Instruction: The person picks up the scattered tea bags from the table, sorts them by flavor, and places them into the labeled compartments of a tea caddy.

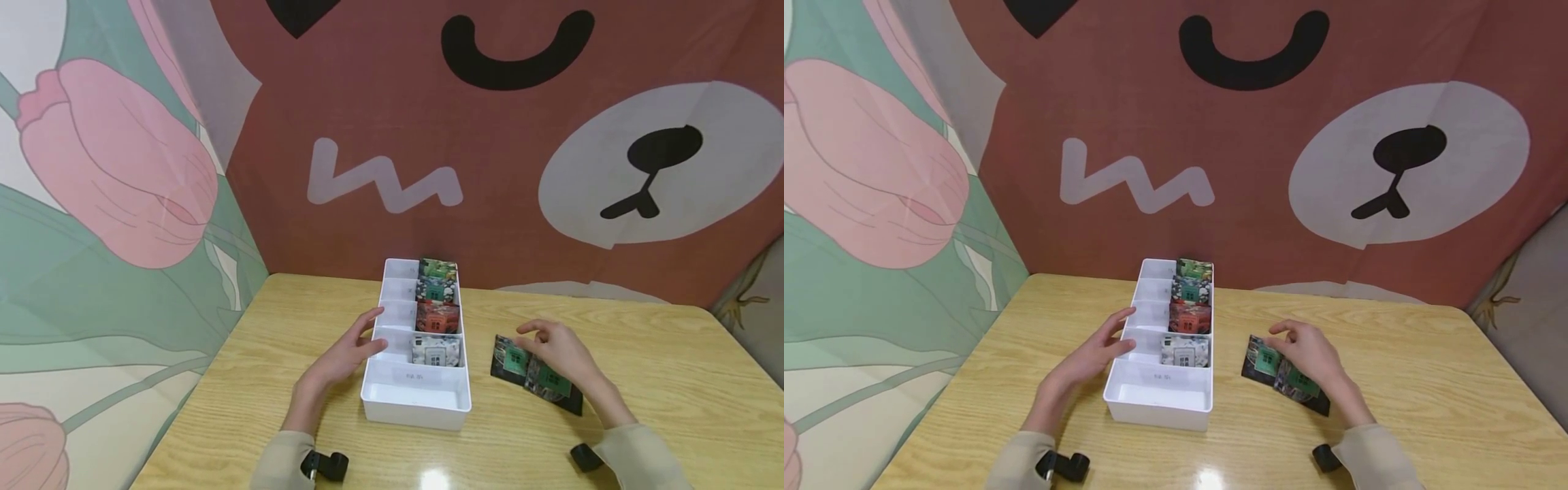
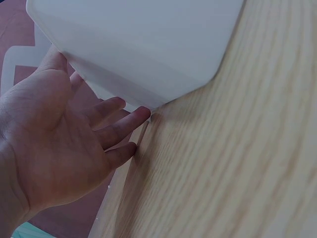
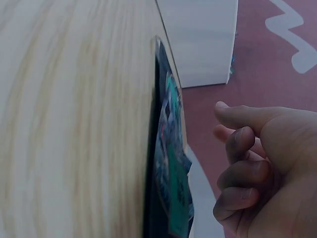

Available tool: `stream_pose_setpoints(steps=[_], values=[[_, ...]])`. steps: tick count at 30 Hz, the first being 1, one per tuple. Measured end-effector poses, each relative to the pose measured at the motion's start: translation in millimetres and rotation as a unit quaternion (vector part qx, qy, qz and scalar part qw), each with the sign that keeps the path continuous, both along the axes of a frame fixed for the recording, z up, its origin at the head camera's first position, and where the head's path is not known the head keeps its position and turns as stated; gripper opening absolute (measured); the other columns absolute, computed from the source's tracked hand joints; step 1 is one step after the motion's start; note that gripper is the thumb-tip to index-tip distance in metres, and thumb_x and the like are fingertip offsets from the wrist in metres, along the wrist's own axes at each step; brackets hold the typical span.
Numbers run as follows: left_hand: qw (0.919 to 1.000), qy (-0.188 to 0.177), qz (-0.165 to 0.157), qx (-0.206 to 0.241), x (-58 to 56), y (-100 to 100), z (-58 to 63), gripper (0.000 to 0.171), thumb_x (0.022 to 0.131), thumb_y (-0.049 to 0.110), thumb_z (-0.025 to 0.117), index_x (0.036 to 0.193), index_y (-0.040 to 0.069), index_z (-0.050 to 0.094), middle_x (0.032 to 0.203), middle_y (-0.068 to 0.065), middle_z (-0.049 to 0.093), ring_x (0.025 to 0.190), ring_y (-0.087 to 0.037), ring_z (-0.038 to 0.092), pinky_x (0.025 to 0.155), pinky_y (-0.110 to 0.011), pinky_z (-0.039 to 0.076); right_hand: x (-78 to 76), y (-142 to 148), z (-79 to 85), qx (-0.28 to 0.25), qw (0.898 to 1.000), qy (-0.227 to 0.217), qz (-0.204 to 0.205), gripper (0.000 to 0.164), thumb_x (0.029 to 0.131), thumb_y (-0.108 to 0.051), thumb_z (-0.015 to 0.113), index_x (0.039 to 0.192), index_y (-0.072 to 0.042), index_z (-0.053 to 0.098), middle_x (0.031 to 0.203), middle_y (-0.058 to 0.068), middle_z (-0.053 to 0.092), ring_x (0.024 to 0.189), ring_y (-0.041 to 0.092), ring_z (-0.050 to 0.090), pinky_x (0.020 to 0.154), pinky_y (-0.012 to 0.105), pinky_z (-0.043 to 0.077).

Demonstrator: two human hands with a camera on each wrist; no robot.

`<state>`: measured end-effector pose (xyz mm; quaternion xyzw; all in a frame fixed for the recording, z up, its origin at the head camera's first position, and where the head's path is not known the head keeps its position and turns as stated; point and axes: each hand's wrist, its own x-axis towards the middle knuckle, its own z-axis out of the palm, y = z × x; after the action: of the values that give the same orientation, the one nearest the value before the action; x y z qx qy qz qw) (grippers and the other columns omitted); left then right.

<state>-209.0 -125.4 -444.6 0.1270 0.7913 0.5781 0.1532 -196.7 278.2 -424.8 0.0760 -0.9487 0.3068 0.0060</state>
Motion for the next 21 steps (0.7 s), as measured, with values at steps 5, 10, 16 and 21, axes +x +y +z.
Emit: stream_pose_setpoints(steps=[5, 10, 16, 21], values=[[1.0000, -0.004, 0.001, -0.005, 0.2, 0, 0.2, 0.062, 0.100, 0.035, 0.059, 0.154, 0.040, 0.028, 0.163, -0.012, 0.024, 0.139, -0.037, 0.043, 0.110, -0.054, 0.040, -1.2, 7, -5.8, 0.003, 1.000, -0.031, 0.000, 0.044, 0.095, -0.038, 0.066, 0.124, -0.005, 0.065, 0.075, 0.004, 0.061, 0.056, 0.012, 0.040, 0.053, 0.029, 0.033], [1.0000, -0.004, -0.003, 0.007, 0.3, 1, 1.1, 0.063, 0.100, 0.033, 0.059, 0.155, 0.037, 0.027, 0.162, -0.013, 0.023, 0.141, -0.038, 0.040, 0.111, -0.054, 0.038, -0.7, 12, -9.5, 0.003, 0.999, -0.046, 0.007, 0.049, 0.094, -0.042, 0.067, 0.127, -0.004, 0.065, 0.100, 0.012, 0.070, 0.076, 0.018, 0.060, 0.062, 0.032, 0.045], [0.9999, -0.006, -0.006, 0.009, 0.2, 0, 1.1, 0.064, 0.100, 0.032, 0.060, 0.155, 0.036, 0.027, 0.162, -0.013, 0.023, 0.141, -0.038, 0.040, 0.111, -0.054, 0.039, 1.3, 16, -10.3, 0.009, 0.997, -0.068, 0.017, 0.052, 0.094, -0.044, 0.066, 0.128, -0.005, 0.065, 0.121, 0.023, 0.066, 0.107, 0.038, 0.063, 0.074, 0.044, 0.055], [0.9998, -0.006, -0.012, 0.014, -0.2, 0, 0.8, 0.064, 0.101, 0.030, 0.059, 0.156, 0.034, 0.026, 0.162, -0.014, 0.023, 0.140, -0.038, 0.041, 0.111, -0.054, 0.039, -0.6, 16, -10.9, 0.014, 0.996, -0.086, 0.019, 0.048, 0.093, -0.042, 0.068, 0.123, -0.005, 0.067, 0.122, 0.023, 0.066, 0.110, 0.041, 0.061, 0.075, 0.044, 0.055]])
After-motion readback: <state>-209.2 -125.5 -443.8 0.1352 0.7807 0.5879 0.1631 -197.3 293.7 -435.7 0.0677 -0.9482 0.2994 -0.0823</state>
